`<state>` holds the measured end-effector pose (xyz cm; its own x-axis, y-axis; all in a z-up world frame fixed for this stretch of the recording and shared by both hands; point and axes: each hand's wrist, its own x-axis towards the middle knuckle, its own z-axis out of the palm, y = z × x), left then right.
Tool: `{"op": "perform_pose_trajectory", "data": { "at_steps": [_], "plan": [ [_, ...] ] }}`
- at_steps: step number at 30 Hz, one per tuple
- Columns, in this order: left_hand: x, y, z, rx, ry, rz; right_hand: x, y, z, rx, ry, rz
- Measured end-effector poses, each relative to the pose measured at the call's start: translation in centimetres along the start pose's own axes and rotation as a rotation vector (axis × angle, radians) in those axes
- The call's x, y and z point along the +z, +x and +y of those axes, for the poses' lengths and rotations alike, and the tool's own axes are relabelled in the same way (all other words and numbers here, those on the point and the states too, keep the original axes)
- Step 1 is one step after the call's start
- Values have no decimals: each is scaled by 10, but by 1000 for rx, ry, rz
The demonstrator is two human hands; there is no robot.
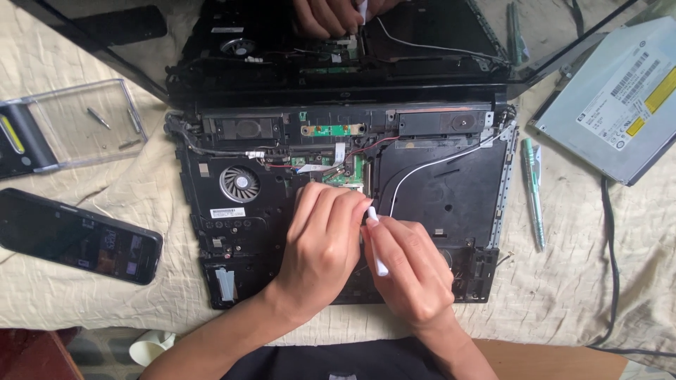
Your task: Repairing internal components of a laptop by adjusting and connecting small wires and ribbon cables using a probe tool.
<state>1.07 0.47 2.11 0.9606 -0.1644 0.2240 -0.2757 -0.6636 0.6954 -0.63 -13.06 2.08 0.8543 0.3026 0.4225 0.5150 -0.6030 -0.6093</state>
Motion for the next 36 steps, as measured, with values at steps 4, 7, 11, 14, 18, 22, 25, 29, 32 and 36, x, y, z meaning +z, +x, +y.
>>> {"op": "perform_pose_trajectory", "data": {
  "at_steps": [4, 7, 11, 14, 18, 22, 25, 29, 32, 36],
  "plan": [
    [1, -1, 2, 22, -17, 52, -1, -4, 3, -24, 3, -6],
    [3, -1, 3, 22, 11, 72, -3, -3, 6, -30, 4, -26],
    [3, -6, 4, 5, 64, 58, -5, -3, 7, -46, 12, -46],
    [-3, -6, 5, 18, 87, 10, -5, -4, 7, -31, 10, -49],
    [-1, -4, 3, 45, 97, 4, -3, -7, 6, -16, 11, -39],
    [-1, -3, 3, 28, 126, -37, -4, -9, 6, 3, 40, -55],
    [-3, 0, 5, 29, 160, -76, -5, -9, 7, 6, 64, -49],
    [-9, 5, 5, 90, 297, -167, -4, -9, 9, -6, 69, -36],
    [-14, 13, 6, 177, 432, -216, -6, -8, 9, -8, 57, -46],
    [-22, 23, 7, 279, 575, -287, -9, -3, 10, -8, 80, -64]
  ]
}}
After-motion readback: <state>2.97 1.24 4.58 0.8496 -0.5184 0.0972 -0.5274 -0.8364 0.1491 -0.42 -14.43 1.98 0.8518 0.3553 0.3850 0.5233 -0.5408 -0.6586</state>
